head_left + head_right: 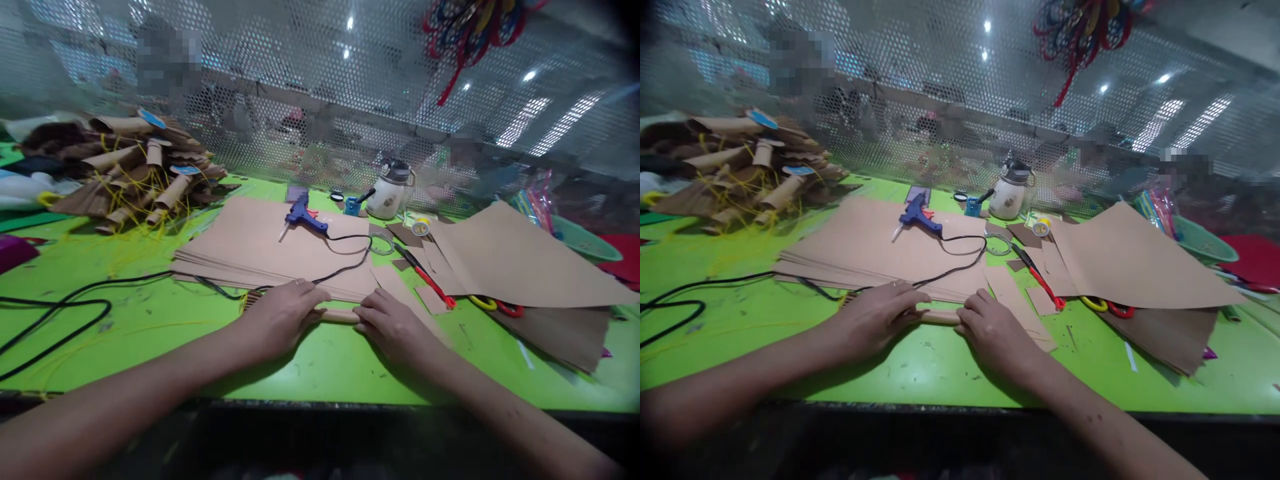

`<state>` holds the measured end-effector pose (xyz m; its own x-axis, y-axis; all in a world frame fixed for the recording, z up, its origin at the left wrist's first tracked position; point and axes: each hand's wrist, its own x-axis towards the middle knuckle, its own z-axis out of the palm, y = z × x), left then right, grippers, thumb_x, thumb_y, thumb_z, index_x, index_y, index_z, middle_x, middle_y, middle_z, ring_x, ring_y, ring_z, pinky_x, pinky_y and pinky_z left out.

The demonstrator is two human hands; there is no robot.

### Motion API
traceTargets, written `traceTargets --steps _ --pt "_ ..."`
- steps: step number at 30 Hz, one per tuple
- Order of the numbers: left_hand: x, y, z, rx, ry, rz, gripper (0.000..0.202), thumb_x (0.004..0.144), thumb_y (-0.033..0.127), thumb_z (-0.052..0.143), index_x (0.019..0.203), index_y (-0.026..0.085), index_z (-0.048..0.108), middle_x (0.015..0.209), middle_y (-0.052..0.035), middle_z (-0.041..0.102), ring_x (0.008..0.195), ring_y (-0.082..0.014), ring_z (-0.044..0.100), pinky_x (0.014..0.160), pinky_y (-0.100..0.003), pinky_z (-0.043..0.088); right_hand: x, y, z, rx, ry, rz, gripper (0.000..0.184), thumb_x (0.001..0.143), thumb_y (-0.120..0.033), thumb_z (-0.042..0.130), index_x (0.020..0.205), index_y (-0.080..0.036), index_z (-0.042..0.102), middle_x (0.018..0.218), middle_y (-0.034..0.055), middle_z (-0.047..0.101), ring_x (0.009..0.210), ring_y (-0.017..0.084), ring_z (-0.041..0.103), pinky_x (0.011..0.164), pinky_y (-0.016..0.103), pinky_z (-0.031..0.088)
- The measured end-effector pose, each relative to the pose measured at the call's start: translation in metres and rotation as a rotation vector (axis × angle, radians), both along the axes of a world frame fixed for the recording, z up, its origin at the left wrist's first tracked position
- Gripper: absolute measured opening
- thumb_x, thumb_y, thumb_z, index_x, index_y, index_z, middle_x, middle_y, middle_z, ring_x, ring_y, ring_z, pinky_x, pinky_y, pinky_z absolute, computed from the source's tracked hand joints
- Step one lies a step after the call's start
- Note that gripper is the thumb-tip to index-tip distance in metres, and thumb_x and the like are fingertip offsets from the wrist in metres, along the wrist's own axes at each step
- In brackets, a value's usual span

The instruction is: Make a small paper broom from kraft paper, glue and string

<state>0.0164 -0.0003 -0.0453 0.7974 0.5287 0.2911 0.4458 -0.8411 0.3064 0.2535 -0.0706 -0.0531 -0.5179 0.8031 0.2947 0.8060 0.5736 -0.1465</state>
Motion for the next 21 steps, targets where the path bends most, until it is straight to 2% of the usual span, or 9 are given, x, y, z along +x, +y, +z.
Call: traceTargets --steps 4,7,10,12,15,16,17,19,21 --pt "0.001 0.005 0.0 -0.06 0.004 0.032 0.024 0.093 0.025 0.049 0.114 0.018 0.057 0.096 -0.0087 0.066 0.085 -0.0218 0.06 0.072 -0.031 0.042 0.0 0.004 -0.006 0.11 -0.197 -0.004 0.014 0.095 -0.013 0.048 0.091 -0.012 0.061 0.083 0.0098 0.058 0.08 0.022 0.048 0.066 0.034 0.043" --pt "0.002 0.011 0.001 -0.138 0.0 0.058 0.03 0.091 0.028 0.053 0.119 0.019 0.056 0.093 -0.0072 0.069 0.081 -0.0217 0.062 0.07 -0.03 0.043 -0.001 0.008 -0.006 0.188 -0.358 0.024 0.014 0.094 -0.009 0.046 0.097 -0.01 0.06 0.083 0.0104 0.058 0.076 0.023 0.046 0.064 0.035 0.042" --pt "-0.001 0.015 0.009 -0.161 -0.047 0.075 0.031 0.088 0.026 0.056 0.118 0.02 0.058 0.091 -0.0062 0.069 0.081 -0.0217 0.062 0.072 -0.031 0.045 0.002 0.014 -0.003 0.247 -0.415 0.076 0.016 0.093 -0.007 0.044 0.099 -0.008 0.059 0.081 0.0104 0.058 0.075 0.023 0.045 0.064 0.035 0.041" --pt "-0.008 0.011 0.02 -0.097 -0.163 0.068 0.027 0.087 0.024 0.056 0.112 0.019 0.062 0.1 -0.0093 0.067 0.091 -0.0225 0.062 0.079 -0.032 0.046 0.006 0.017 -0.002 0.285 -0.383 0.09 0.015 0.093 -0.006 0.044 0.098 -0.008 0.059 0.081 0.0101 0.058 0.075 0.023 0.045 0.065 0.036 0.042" --pt "-0.018 -0.007 0.04 -0.015 -0.476 0.088 0.021 0.087 0.025 0.056 0.103 0.017 0.068 0.108 -0.0122 0.064 0.101 -0.0227 0.059 0.089 -0.035 0.046 0.011 0.018 0.002 0.345 -0.303 0.06 0.015 0.092 -0.005 0.045 0.099 -0.008 0.058 0.082 0.01 0.057 0.076 0.023 0.045 0.064 0.035 0.042" --pt "-0.019 -0.016 0.044 -0.07 -0.564 0.135 0.019 0.088 0.025 0.056 0.098 0.018 0.07 0.103 -0.0106 0.066 0.099 -0.0221 0.06 0.09 -0.036 0.047 0.011 0.016 0.005 0.362 -0.278 0.041 0.015 0.092 -0.005 0.045 0.101 -0.008 0.057 0.083 0.01 0.057 0.076 0.023 0.045 0.064 0.035 0.042" --pt "-0.018 -0.025 0.046 -0.189 -0.616 0.164 0.018 0.088 0.026 0.056 0.092 0.017 0.071 0.096 -0.0093 0.068 0.092 -0.0215 0.062 0.084 -0.035 0.049 0.009 0.014 0.009 0.373 -0.255 0.02 0.017 0.092 -0.004 0.045 0.103 -0.007 0.056 0.083 0.0101 0.057 0.077 0.023 0.045 0.065 0.035 0.042" --pt "-0.008 -0.04 0.043 -0.609 -0.586 0.153 0.021 0.085 0.031 0.06 0.089 0.016 0.073 0.082 -0.0082 0.07 0.074 -0.0201 0.064 0.068 -0.033 0.053 0.0 0.007 0.018 0.383 -0.212 -0.028 0.019 0.092 -0.004 0.044 0.107 -0.007 0.055 0.085 0.0105 0.057 0.079 0.023 0.046 0.068 0.036 0.043" --pt "0.008 -0.049 0.036 -1.035 -0.68 0.151 0.029 0.081 0.033 0.065 0.099 0.013 0.072 0.087 -0.0107 0.072 0.076 -0.0217 0.067 0.068 -0.034 0.055 -0.014 -0.001 0.028 0.391 -0.186 -0.071 0.021 0.092 -0.005 0.044 0.11 -0.006 0.055 0.087 0.0111 0.057 0.081 0.024 0.047 0.069 0.037 0.043"
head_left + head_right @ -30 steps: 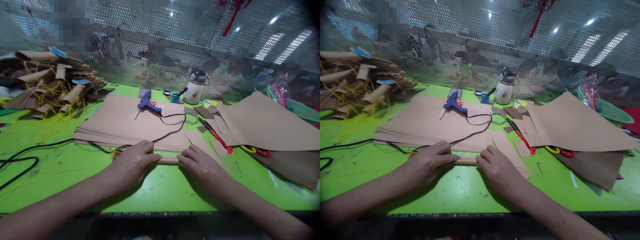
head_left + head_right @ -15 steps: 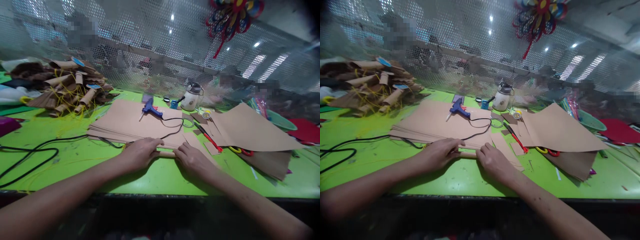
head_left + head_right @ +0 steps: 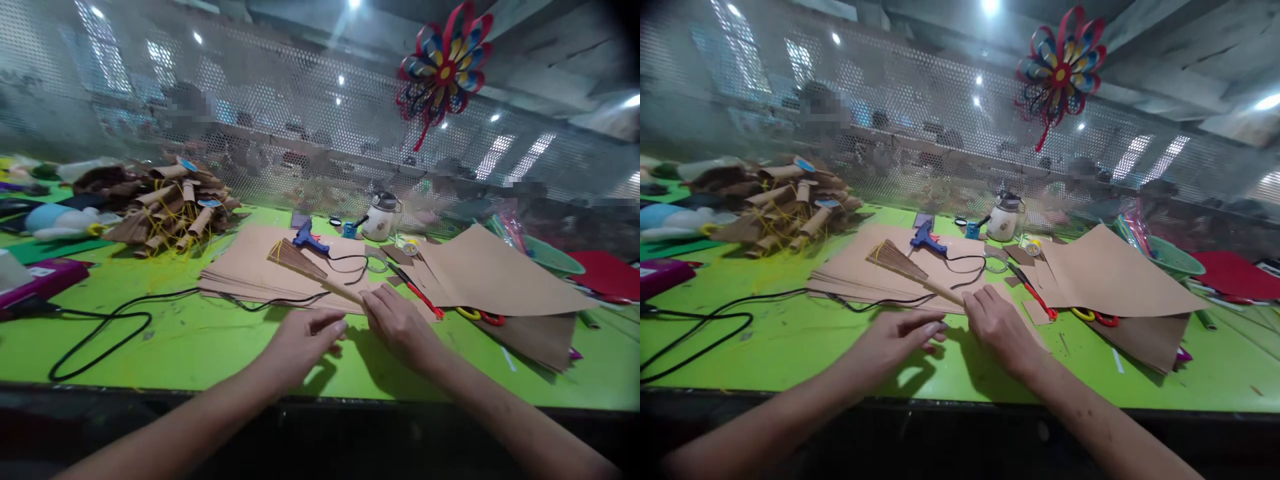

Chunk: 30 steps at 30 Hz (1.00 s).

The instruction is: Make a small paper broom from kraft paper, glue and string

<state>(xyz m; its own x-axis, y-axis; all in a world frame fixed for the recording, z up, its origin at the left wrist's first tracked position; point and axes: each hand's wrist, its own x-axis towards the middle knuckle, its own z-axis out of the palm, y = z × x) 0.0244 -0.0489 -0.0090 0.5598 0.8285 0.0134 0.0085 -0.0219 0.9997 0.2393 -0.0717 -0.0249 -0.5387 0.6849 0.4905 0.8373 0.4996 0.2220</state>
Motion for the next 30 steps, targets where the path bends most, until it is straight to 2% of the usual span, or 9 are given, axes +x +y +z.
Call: traceTargets --steps 2,5,8,10,15,22,30 --pt "0.017 0.0 -0.005 -0.192 -0.173 0.011 0.035 0.078 0.037 0.069 0.1 0.011 0.071 0.092 -0.0123 0.072 0.08 -0.0219 0.067 0.072 -0.035 0.056 -0.016 -0.007 0.009 0.019 0.008 -0.018 0.02 0.092 -0.004 0.044 0.108 -0.005 0.056 0.087 0.0113 0.056 0.08 0.024 0.046 0.069 0.038 0.043" --pt "0.032 0.006 -0.005 -0.229 -0.307 0.094 0.036 0.076 0.042 0.071 0.09 0.009 0.072 0.093 -0.013 0.072 0.079 -0.0196 0.067 0.075 -0.032 0.055 -0.034 -0.014 0.016 0.051 -0.006 -0.035 0.024 0.092 -0.004 0.045 0.113 -0.002 0.056 0.088 0.0124 0.057 0.079 0.024 0.045 0.067 0.038 0.042" --pt "0.035 0.01 -0.002 -0.244 -0.374 0.144 0.04 0.074 0.047 0.072 0.083 0.008 0.071 0.085 -0.0123 0.072 0.073 -0.0181 0.066 0.07 -0.029 0.054 -0.046 -0.017 0.017 0.106 -0.043 -0.093 0.031 0.091 -0.004 0.046 0.121 0.002 0.054 0.088 0.0134 0.057 0.078 0.025 0.045 0.064 0.038 0.042" --pt "0.034 0.009 -0.001 -0.254 -0.414 0.158 0.041 0.072 0.047 0.074 0.083 0.008 0.07 0.083 -0.0106 0.072 0.07 -0.016 0.065 0.065 -0.026 0.053 -0.053 -0.019 0.016 0.15 -0.088 -0.134 0.032 0.088 -0.001 0.046 0.118 0.003 0.056 0.084 0.0135 0.056 0.075 0.025 0.045 0.062 0.038 0.042" --pt "0.026 0.01 -0.002 -0.284 -0.46 0.18 0.036 0.065 0.039 0.081 0.081 0.009 0.069 0.076 -0.0067 0.071 0.061 -0.0123 0.062 0.06 -0.022 0.049 -0.071 -0.02 0.02 0.212 -0.133 -0.178 0.029 0.084 0.002 0.047 0.107 0.001 0.064 0.082 0.0139 0.058 0.073 0.026 0.045 0.059 0.039 0.043" --pt "0.018 0.016 0.004 -0.272 -0.504 0.165 0.027 0.067 0.032 0.081 0.08 0.01 0.07 0.076 -0.0062 0.071 0.069 -0.0146 0.064 0.066 -0.024 0.052 -0.078 -0.019 0.019 0.286 -0.044 -0.181 0.037 0.089 -0.001 0.043 0.123 0.008 0.055 0.093 0.0198 0.062 0.08 0.028 0.048 0.064 0.041 0.047" --pt "0.017 0.019 0.009 -0.224 -0.478 0.097 0.028 0.071 0.033 0.079 0.087 0.011 0.072 0.085 -0.0072 0.071 0.078 -0.0147 0.063 0.075 -0.026 0.051 -0.085 -0.02 0.017 0.302 0.081 -0.227 0.035 0.089 0.001 0.039 0.119 0.005 0.057 0.089 0.0191 0.063 0.08 0.028 0.049 0.066 0.042 0.05"
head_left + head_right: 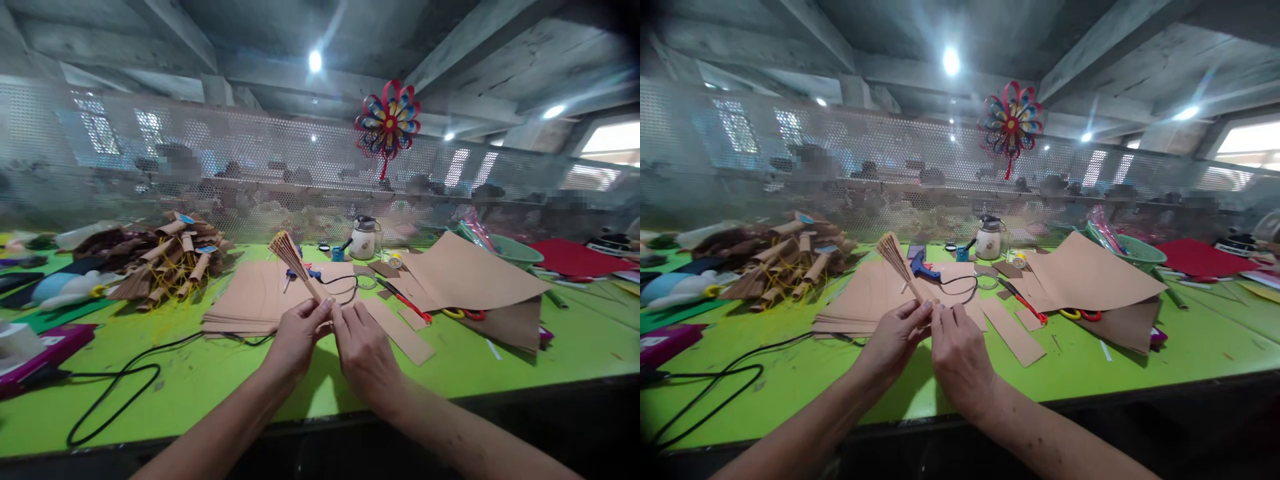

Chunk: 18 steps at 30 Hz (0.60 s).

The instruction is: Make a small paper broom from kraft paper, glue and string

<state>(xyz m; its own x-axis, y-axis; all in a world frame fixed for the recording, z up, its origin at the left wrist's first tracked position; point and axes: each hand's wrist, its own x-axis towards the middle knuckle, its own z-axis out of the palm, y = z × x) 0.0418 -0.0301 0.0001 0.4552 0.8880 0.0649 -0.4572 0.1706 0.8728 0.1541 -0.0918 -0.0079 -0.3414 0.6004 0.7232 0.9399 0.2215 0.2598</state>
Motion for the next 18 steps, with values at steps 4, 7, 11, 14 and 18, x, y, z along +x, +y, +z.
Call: traceTargets --steps 4,7,11,14,18 --pt "0.0 0.01 0.007 0.016 0.031 -0.022 0.031 0.067 0.035 0.081 0.084 0.011 0.072 0.082 -0.0065 0.069 0.074 -0.0138 0.062 0.07 -0.024 0.049 -0.002 0.006 0.004 0.047 0.005 0.004 0.034 0.089 0.002 0.036 0.114 0.004 0.059 0.087 0.0198 0.062 0.079 0.028 0.049 0.065 0.042 0.05" --pt "-0.001 0.02 0.014 0.025 0.045 -0.049 0.034 0.064 0.035 0.083 0.084 0.011 0.072 0.08 -0.006 0.069 0.075 -0.0139 0.062 0.069 -0.024 0.049 -0.001 0.011 0.007 0.052 0.013 0.004 0.034 0.088 0.003 0.037 0.114 0.004 0.058 0.089 0.0196 0.062 0.081 0.028 0.049 0.067 0.042 0.05" --pt "-0.001 0.031 0.017 0.042 0.081 -0.086 0.035 0.063 0.035 0.084 0.085 0.011 0.072 0.078 -0.0053 0.068 0.069 -0.013 0.06 0.064 -0.023 0.048 0.0 0.019 0.006 0.044 0.028 0.008 0.03 0.088 -0.001 0.044 0.115 0.004 0.058 0.089 0.018 0.061 0.08 0.027 0.048 0.068 0.041 0.05" --pt "0.001 0.038 0.011 0.038 0.1 -0.071 0.033 0.064 0.037 0.083 0.081 0.01 0.07 0.071 -0.003 0.065 0.063 -0.0108 0.057 0.059 -0.021 0.045 0.0 0.024 -0.001 0.011 0.039 0.028 0.031 0.088 -0.004 0.048 0.116 0.004 0.057 0.092 0.0184 0.061 0.083 0.028 0.047 0.071 0.042 0.05" --pt "0.003 0.046 -0.001 0.022 0.126 -0.028 0.033 0.063 0.038 0.083 0.072 0.01 0.066 0.065 -0.0002 0.061 0.059 -0.0096 0.055 0.058 -0.021 0.045 0.001 0.03 -0.009 -0.074 0.1 0.079 0.035 0.088 -0.007 0.049 0.122 0.004 0.052 0.096 0.0182 0.06 0.084 0.028 0.048 0.071 0.042 0.051"
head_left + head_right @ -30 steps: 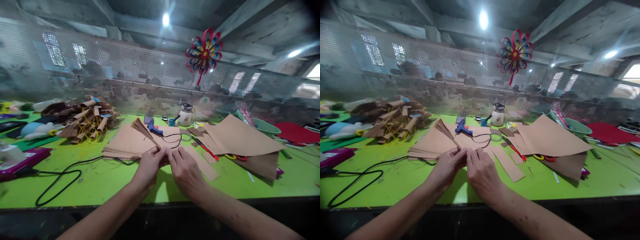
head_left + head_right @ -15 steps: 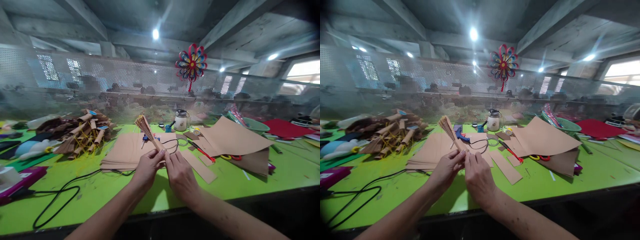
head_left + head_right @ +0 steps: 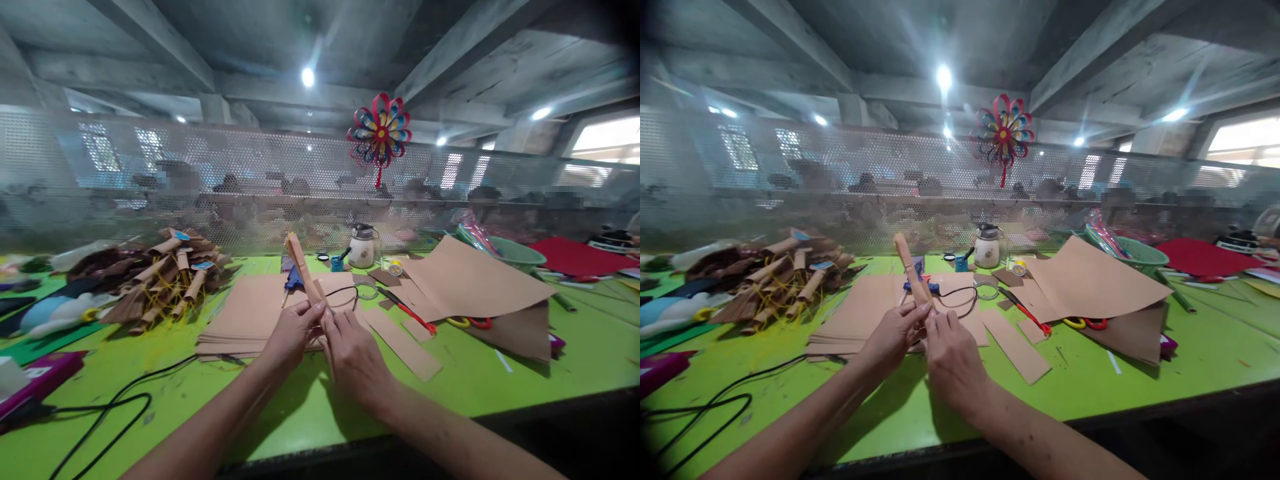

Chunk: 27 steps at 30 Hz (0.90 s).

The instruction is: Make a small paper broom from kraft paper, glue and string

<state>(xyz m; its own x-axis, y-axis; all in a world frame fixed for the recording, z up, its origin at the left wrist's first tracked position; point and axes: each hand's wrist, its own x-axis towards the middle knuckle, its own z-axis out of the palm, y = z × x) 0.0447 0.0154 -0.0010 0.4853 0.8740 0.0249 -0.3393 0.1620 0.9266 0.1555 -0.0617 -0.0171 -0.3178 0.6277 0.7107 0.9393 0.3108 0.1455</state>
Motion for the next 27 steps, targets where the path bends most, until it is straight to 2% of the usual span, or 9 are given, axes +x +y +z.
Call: traceTargets --steps 5,8,12,18,22,27 --pt "-0.003 0.007 -0.009 -0.032 0.036 0.023 0.032 0.065 0.039 0.08 0.071 0.012 0.065 0.058 0.0015 0.06 0.05 -0.0095 0.053 0.051 -0.02 0.042 0.006 0.008 -0.005 -0.184 0.143 0.084 0.039 0.093 -0.011 0.045 0.132 -0.005 0.045 0.099 0.0148 0.058 0.087 0.025 0.051 0.072 0.038 0.051" --pt "-0.006 0.008 -0.011 -0.058 0.029 0.0 0.033 0.069 0.044 0.076 0.073 0.012 0.066 0.061 -0.0019 0.064 0.054 -0.013 0.057 0.054 -0.023 0.045 0.012 0.012 -0.007 -0.259 0.191 0.137 0.035 0.095 -0.011 0.042 0.129 -0.011 0.049 0.096 0.0116 0.057 0.083 0.022 0.052 0.069 0.035 0.05" --pt "-0.009 0.011 -0.011 -0.079 -0.011 -0.048 0.035 0.071 0.046 0.074 0.076 0.012 0.068 0.07 -0.0063 0.07 0.061 -0.0154 0.061 0.061 -0.026 0.048 0.021 0.016 -0.008 -0.271 0.273 0.183 0.028 0.094 -0.012 0.044 0.119 -0.014 0.056 0.09 0.0091 0.056 0.078 0.021 0.053 0.067 0.033 0.05" --pt "-0.009 0.011 -0.01 -0.087 -0.052 -0.137 0.028 0.067 0.031 0.08 0.083 0.01 0.069 0.08 -0.01 0.073 0.071 -0.0184 0.066 0.073 -0.03 0.052 0.031 0.019 -0.008 -0.319 0.404 0.249 0.024 0.095 -0.015 0.045 0.113 -0.015 0.06 0.089 0.0086 0.056 0.081 0.021 0.053 0.069 0.032 0.049" --pt "-0.004 0.006 -0.013 -0.136 -0.017 -0.064 0.03 0.065 0.029 0.082 0.081 0.009 0.067 0.077 -0.0092 0.072 0.071 -0.0189 0.067 0.075 -0.033 0.054 0.029 0.018 -0.014 -0.272 0.323 0.196 0.025 0.097 -0.015 0.042 0.114 -0.014 0.06 0.086 0.0082 0.054 0.079 0.021 0.051 0.065 0.031 0.045" --pt "0.002 0.006 -0.02 -0.154 0.018 -0.008 0.031 0.063 0.029 0.082 0.08 0.011 0.064 0.073 -0.0078 0.07 0.066 -0.018 0.066 0.069 -0.032 0.055 0.025 0.016 -0.02 -0.226 0.296 0.161 0.024 0.097 -0.016 0.042 0.109 -0.014 0.063 0.082 0.0074 0.053 0.076 0.02 0.049 0.064 0.032 0.043"
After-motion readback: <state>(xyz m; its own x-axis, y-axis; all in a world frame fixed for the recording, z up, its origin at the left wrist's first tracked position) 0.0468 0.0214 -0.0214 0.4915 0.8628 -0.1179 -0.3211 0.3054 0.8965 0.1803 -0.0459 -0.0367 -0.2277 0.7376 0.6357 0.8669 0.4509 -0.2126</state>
